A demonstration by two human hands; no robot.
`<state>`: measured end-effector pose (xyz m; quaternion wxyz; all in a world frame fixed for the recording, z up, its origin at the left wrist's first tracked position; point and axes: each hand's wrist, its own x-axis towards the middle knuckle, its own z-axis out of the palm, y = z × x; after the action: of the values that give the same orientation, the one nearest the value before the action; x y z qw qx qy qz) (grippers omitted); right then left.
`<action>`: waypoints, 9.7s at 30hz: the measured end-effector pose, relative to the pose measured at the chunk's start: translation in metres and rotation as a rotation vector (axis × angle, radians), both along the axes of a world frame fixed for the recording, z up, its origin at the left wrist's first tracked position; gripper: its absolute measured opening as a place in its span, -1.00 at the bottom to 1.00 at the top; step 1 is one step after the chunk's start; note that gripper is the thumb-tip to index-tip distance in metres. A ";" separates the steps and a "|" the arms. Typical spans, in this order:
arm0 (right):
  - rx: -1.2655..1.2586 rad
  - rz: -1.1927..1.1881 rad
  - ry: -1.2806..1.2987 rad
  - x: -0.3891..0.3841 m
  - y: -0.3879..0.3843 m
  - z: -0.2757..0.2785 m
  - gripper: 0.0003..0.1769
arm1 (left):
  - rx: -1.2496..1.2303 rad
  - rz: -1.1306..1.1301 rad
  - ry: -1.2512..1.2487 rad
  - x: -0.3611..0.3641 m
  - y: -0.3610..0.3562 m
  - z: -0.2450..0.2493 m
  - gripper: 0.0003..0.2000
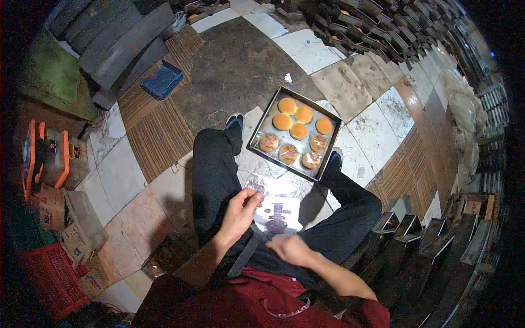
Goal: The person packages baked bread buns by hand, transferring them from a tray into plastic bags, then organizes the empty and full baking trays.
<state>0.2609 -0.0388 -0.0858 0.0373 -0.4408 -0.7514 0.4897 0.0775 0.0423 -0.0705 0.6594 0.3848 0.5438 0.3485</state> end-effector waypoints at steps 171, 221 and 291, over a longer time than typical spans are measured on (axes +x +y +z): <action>0.375 -0.703 0.289 -0.052 0.108 0.087 -0.75 | 0.344 0.506 0.116 -0.040 0.023 0.054 -0.85; 0.723 -0.207 -0.266 0.001 0.034 -0.007 -0.84 | 0.140 0.195 -0.033 -0.010 -0.030 0.033 -0.72; 0.477 -0.133 0.811 0.026 0.432 -0.006 -0.94 | 0.276 -0.181 0.375 -0.066 0.289 -0.017 -0.69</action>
<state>0.2865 0.3931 -0.0918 0.4593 -0.2404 -0.7377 0.4325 0.0112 0.3310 -0.0870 0.5167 0.5763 0.5672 0.2813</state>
